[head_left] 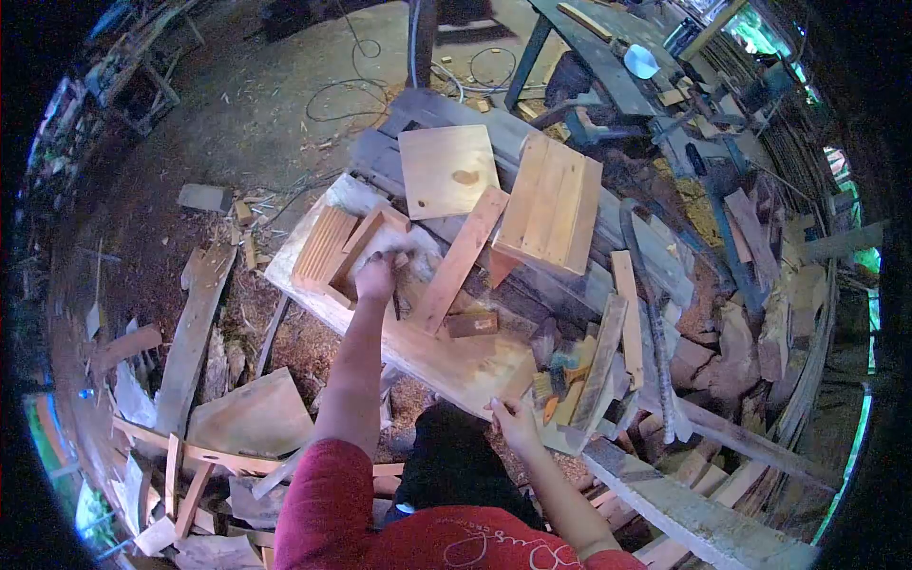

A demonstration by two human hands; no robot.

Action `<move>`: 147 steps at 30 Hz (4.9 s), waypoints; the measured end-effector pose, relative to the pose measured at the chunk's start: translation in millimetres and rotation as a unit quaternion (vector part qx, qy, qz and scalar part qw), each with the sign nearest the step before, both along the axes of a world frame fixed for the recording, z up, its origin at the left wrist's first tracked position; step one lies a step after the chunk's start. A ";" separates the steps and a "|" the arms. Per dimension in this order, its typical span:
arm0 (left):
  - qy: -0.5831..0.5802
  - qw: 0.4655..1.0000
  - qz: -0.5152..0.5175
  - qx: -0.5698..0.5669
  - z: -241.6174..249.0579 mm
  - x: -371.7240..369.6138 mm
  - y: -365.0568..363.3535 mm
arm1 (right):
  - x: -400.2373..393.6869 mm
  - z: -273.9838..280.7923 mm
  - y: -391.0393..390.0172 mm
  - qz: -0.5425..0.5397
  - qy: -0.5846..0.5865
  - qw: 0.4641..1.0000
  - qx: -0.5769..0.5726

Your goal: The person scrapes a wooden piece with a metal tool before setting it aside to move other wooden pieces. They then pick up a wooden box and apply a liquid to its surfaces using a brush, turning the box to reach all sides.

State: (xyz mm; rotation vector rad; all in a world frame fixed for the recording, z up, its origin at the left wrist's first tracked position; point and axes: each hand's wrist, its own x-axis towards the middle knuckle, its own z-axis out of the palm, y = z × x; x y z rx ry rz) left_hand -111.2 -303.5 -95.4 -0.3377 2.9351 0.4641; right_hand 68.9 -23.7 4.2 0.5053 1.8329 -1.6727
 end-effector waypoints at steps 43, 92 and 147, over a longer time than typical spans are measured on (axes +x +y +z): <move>0.247 0.947 0.046 0.199 -27.9 34.9 21.2 | 13.9 -59.6 110.3 -0.102 0.058 0.988 0.098; -0.014 0.998 -0.056 0.023 15.1 90.2 161.3 | -24.3 -70.8 177.4 -0.048 0.111 0.906 0.405; -0.098 0.986 -0.135 -0.017 57.4 17.4 298.3 | -101.0 -41.9 269.6 -0.089 0.293 0.866 0.394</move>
